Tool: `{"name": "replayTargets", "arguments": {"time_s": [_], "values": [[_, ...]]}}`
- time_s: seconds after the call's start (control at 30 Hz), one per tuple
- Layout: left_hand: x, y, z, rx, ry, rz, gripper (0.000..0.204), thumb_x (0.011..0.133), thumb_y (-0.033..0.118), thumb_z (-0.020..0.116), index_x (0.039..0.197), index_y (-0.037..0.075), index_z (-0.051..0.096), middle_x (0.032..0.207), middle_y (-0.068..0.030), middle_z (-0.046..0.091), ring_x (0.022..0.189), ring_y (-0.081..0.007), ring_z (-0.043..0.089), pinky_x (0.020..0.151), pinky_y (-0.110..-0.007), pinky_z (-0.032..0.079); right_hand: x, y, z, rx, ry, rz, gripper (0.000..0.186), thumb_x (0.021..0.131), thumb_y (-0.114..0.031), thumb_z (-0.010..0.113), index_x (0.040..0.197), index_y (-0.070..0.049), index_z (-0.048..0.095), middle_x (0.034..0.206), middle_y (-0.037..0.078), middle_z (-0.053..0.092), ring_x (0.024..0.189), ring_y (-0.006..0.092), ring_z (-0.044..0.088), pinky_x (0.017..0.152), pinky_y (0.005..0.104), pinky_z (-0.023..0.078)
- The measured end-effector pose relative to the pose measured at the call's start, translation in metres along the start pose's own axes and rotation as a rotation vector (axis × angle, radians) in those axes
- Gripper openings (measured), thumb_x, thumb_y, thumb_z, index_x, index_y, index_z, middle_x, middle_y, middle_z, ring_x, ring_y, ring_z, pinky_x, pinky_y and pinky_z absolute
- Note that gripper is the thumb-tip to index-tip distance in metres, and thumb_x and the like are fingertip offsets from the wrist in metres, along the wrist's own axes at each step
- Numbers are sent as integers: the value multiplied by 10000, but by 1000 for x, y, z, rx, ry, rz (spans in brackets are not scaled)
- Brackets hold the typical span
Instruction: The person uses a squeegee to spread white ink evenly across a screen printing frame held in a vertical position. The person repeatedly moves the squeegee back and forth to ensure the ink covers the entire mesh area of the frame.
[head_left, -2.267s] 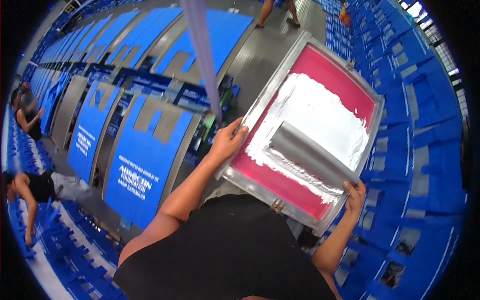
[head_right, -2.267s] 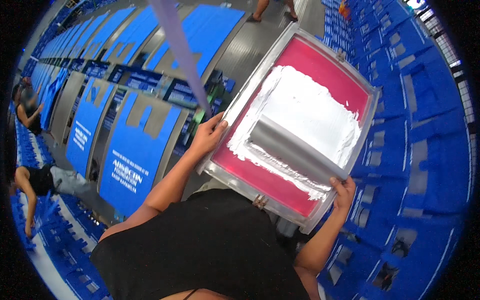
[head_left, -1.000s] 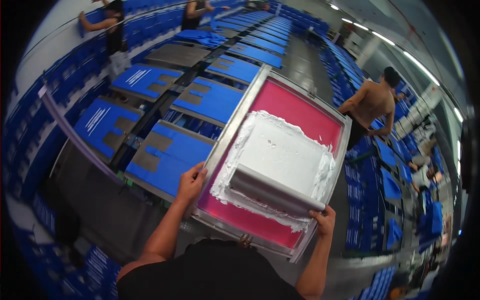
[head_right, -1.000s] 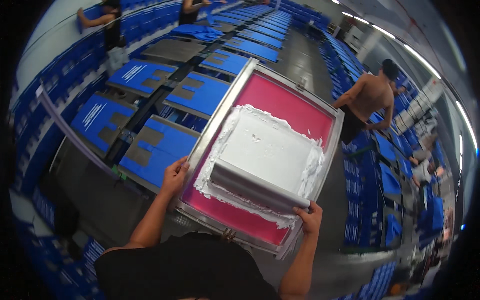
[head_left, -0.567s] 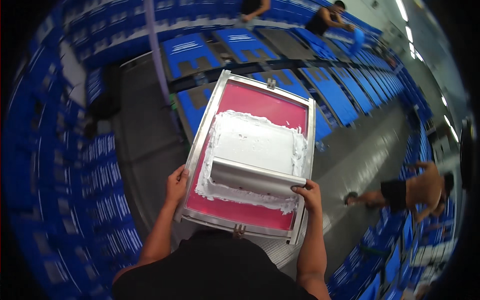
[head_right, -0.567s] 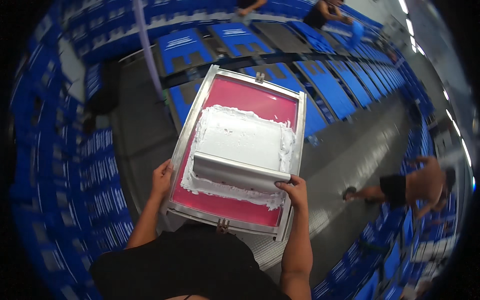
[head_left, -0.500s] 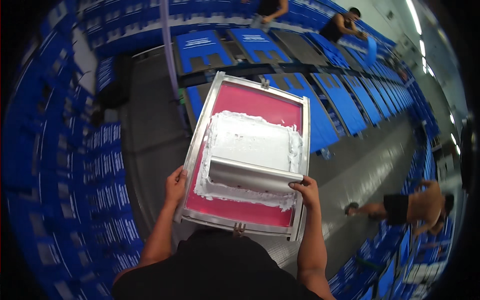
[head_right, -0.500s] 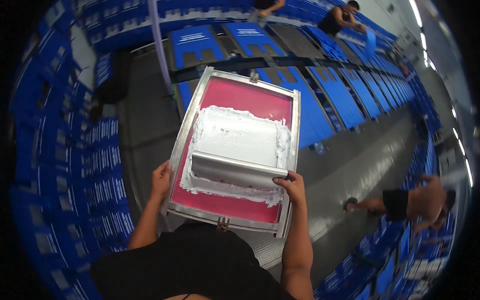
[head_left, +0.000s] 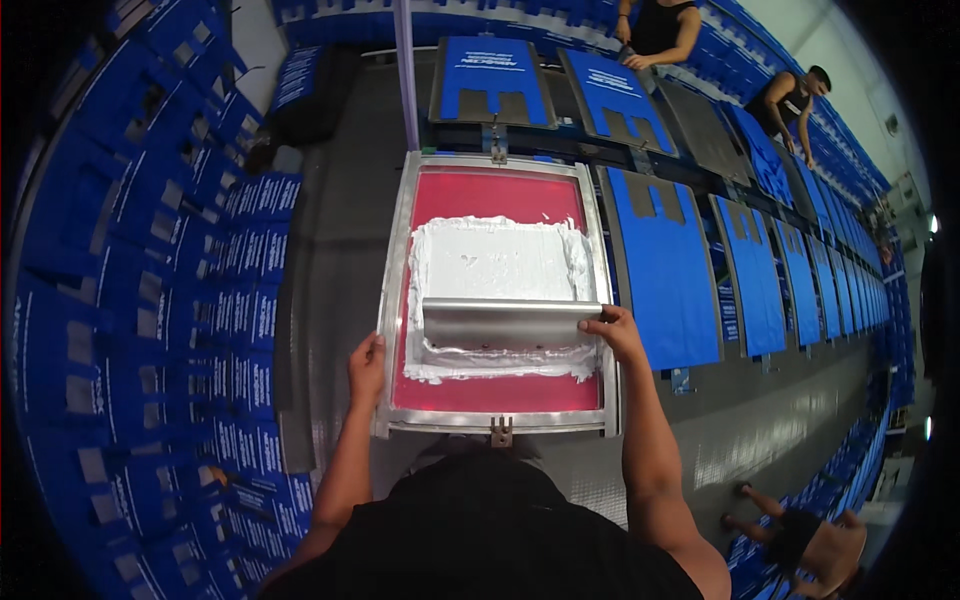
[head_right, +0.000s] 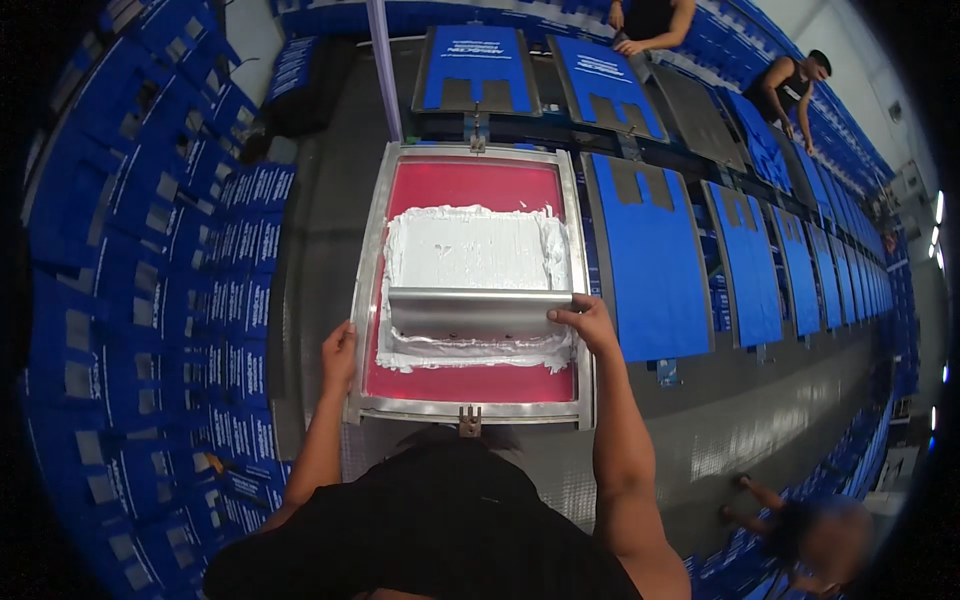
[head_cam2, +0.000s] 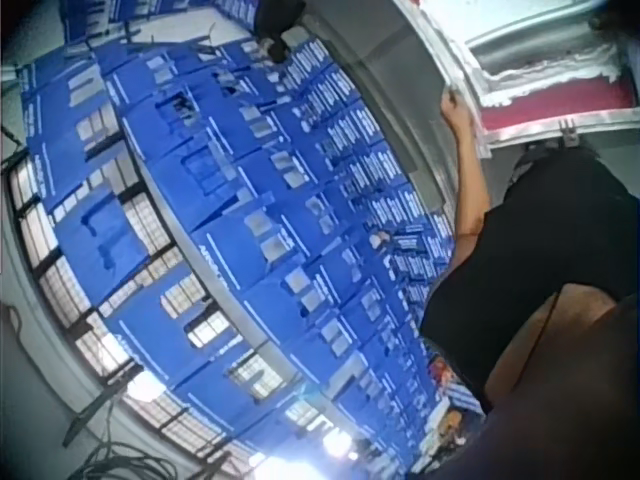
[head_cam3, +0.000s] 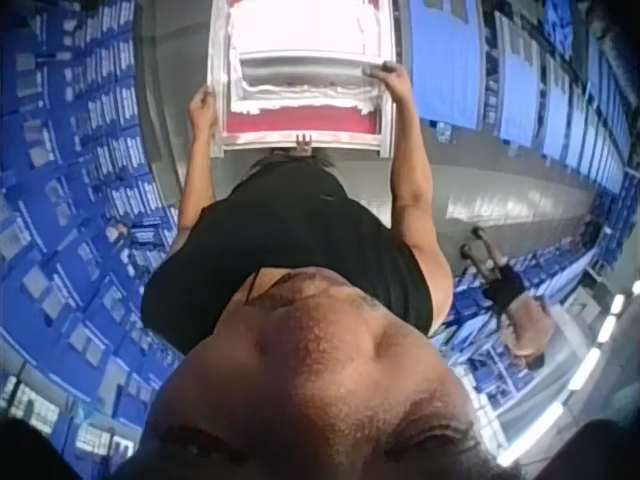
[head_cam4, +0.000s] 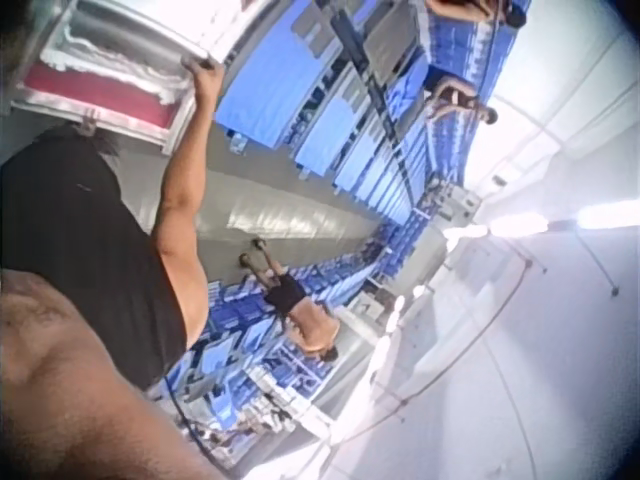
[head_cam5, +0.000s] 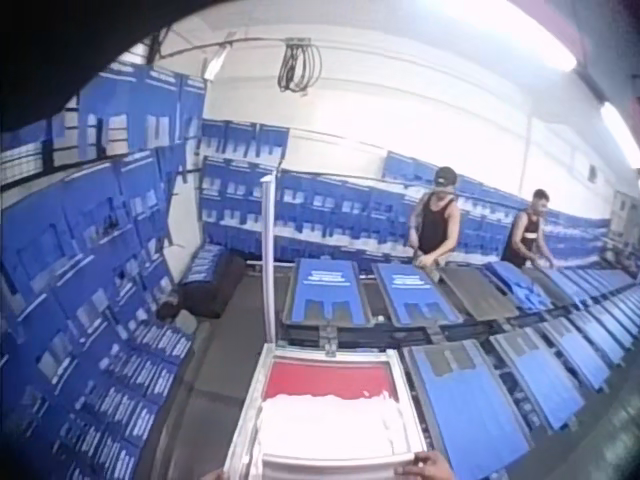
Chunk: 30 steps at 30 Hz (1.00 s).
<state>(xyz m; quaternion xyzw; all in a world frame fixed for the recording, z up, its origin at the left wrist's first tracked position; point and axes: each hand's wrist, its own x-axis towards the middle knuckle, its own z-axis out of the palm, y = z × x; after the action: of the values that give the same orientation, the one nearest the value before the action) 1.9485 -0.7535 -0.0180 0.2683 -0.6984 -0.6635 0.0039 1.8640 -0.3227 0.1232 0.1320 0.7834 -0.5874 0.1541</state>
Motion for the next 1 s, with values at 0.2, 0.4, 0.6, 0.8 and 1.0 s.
{"name": "replayTargets", "arguments": {"time_s": [0.2, 0.4, 0.6, 0.8, 1.0], "values": [[12, -4, 17, -76, 16, -65, 399, 955, 251, 596, 1240, -28, 576, 1068, -100, 667, 960, -130, 608, 847, -259, 475, 34, 7, -17, -17, -54, 24, 262, 677, -77, 806, 898, 23, 709, 764, 81, 685, 709, 138, 622, 685, 255, 470], [17, -9, 18, 89, 15, -53, 422, 947, 292, 602, 1240, -11, 579, 1164, -137, 645, 1079, -182, 588, 935, -298, 452, 51, 20, -23, -170, -51, 38, 371, 689, -205, 800, 962, 28, 705, 868, 104, 702, 778, 162, 641, 734, 288, 495], [14, -7, 31, 56, 18, -22, 485, 938, 355, 612, 1262, -4, 572, 1067, -109, 664, 963, -140, 598, 864, -260, 455, 49, 32, -31, -65, -80, 28, 374, 682, -157, 838, 992, 5, 704, 844, 67, 696, 801, 137, 633, 775, 270, 475], [10, -11, 29, 3, -9, -55, 513, 932, 367, 620, 1266, -18, 562, 1014, -101, 666, 909, -117, 587, 821, -249, 461, 42, 45, -27, -60, -69, 82, 339, 727, -63, 790, 1040, 7, 677, 932, 72, 701, 868, 137, 631, 832, 277, 463], [9, -21, 28, -57, -28, -88, 539, 935, 360, 616, 1296, -30, 526, 1000, -103, 670, 902, -108, 591, 809, -238, 460, 38, 45, -26, -34, -58, 56, 356, 697, -108, 822, 1011, 6, 699, 871, 59, 689, 787, 123, 604, 749, 256, 465]]}}
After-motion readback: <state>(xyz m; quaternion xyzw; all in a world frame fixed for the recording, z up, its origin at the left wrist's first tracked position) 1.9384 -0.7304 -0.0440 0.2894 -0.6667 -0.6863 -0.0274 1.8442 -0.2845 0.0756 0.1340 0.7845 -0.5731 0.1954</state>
